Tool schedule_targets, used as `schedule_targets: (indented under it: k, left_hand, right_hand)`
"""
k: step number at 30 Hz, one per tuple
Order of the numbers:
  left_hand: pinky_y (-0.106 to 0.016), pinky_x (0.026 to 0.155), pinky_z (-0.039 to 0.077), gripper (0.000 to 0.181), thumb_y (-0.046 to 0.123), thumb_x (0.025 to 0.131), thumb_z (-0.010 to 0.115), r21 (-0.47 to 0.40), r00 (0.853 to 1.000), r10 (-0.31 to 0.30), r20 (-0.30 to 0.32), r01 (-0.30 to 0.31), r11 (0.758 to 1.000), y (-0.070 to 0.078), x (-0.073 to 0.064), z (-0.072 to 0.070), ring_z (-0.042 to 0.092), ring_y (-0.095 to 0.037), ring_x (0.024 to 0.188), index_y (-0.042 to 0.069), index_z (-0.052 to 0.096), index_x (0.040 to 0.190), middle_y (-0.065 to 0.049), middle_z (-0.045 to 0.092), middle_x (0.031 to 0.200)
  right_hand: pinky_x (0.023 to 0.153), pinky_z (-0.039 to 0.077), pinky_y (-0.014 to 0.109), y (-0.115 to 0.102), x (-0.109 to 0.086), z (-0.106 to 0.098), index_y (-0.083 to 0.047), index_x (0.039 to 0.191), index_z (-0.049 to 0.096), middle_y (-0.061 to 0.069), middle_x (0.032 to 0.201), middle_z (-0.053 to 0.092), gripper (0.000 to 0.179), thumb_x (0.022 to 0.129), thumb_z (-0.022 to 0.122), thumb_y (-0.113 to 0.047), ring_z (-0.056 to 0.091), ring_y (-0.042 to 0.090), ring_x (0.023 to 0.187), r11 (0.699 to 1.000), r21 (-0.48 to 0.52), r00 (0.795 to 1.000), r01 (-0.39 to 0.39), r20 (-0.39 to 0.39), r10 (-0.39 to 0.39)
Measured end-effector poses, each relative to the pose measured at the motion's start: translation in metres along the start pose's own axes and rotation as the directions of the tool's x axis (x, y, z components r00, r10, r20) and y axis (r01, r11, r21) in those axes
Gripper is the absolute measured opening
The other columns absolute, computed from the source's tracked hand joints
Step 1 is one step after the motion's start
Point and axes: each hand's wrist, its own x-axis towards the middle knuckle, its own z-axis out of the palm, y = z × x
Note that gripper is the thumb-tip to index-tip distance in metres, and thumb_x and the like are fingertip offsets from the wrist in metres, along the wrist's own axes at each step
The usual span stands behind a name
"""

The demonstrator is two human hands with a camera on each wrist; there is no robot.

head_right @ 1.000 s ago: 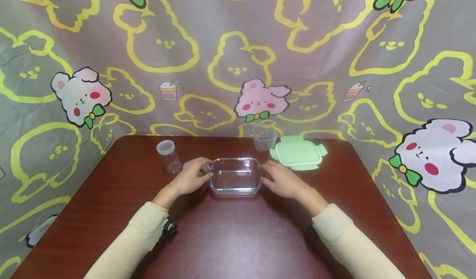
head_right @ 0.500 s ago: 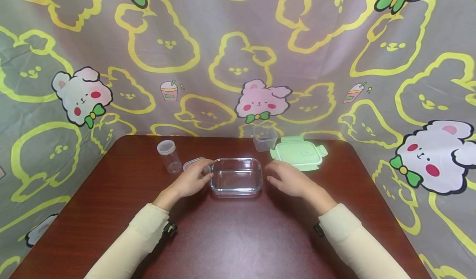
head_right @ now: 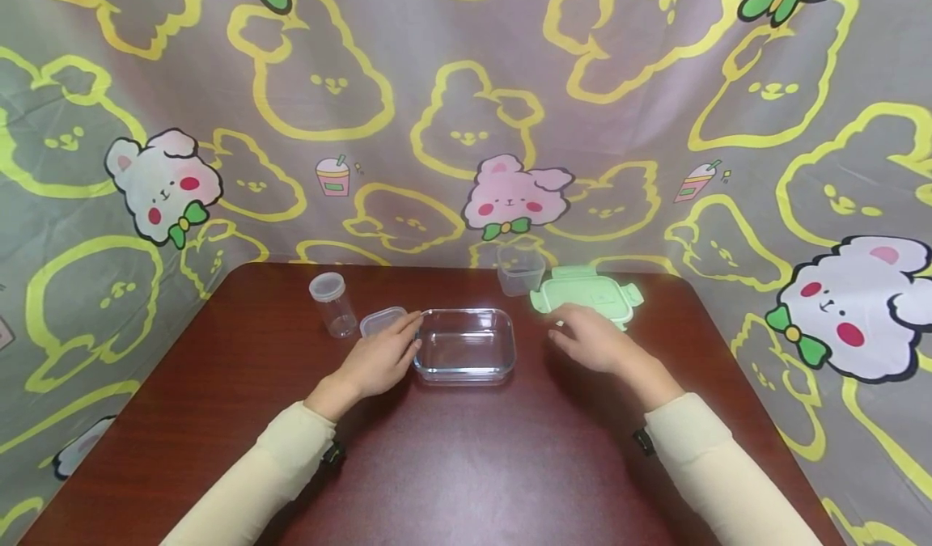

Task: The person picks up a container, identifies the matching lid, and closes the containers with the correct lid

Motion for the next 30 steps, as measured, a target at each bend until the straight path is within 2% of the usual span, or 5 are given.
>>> schedule_targets:
  k: [9,13,17,22,30]
  left_hand:
    - [-0.046,0.071,0.057,0.064,0.047,0.109,0.035,0.080,0.995,-0.050,0.084,0.043,0.996,0.005,-0.003,0.003,0.063,-0.037,0.122,0.010,0.031,0.161,-0.004,0.027,0.168]
    - [-0.053,0.086,0.056,0.064,0.047,0.110,0.032,0.101,0.993,-0.068,0.097,0.058,0.993,0.007,-0.004,0.005,0.057,-0.041,0.129,0.011,0.026,0.163,-0.004,0.022,0.170]
    - [-0.059,0.104,0.046,0.063,0.044,0.110,0.033,0.115,0.994,-0.064,0.091,0.054,0.992,0.009,-0.004,0.006,0.048,-0.040,0.138,0.009,0.026,0.162,-0.006,0.021,0.170]
    - [-0.060,0.110,0.041,0.063,0.041,0.110,0.034,0.121,0.997,-0.037,0.071,0.028,0.992,0.009,-0.004,0.008,0.045,-0.038,0.141,0.004,0.030,0.160,-0.011,0.025,0.168]
    - [-0.046,0.117,0.038,0.060,0.030,0.110,0.040,0.049,0.999,0.000,0.047,-0.002,0.999,0.012,-0.003,0.008,0.040,-0.036,0.145,-0.006,0.032,0.156,-0.022,0.025,0.165]
  right_hand:
    - [0.088,0.054,0.051,0.013,-0.006,-0.008,0.004,0.114,0.070,0.017,0.110,0.072,0.021,0.096,0.066,-0.005,0.070,0.033,0.097,0.998,-0.047,0.999,-0.046,-0.007,0.046]
    - [0.087,0.054,0.052,0.016,-0.009,-0.010,0.004,0.113,0.070,0.017,0.109,0.073,0.021,0.095,0.066,-0.006,0.070,0.034,0.097,0.997,-0.057,0.998,-0.058,-0.019,0.057]
    - [0.088,0.054,0.052,0.020,-0.012,-0.011,0.004,0.112,0.071,0.016,0.108,0.073,0.020,0.095,0.067,-0.006,0.070,0.035,0.097,0.995,-0.059,0.997,-0.077,-0.025,0.075]
    - [0.090,0.053,0.053,0.025,-0.015,-0.012,0.002,0.110,0.072,0.014,0.107,0.073,0.018,0.095,0.067,-0.007,0.069,0.033,0.100,0.992,-0.066,0.994,-0.107,-0.024,0.106]
    - [0.089,0.053,0.055,0.031,-0.018,-0.017,0.002,0.112,0.072,0.015,0.109,0.073,0.020,0.096,0.066,-0.008,0.069,0.034,0.100,0.988,-0.077,0.990,-0.137,-0.025,0.136]
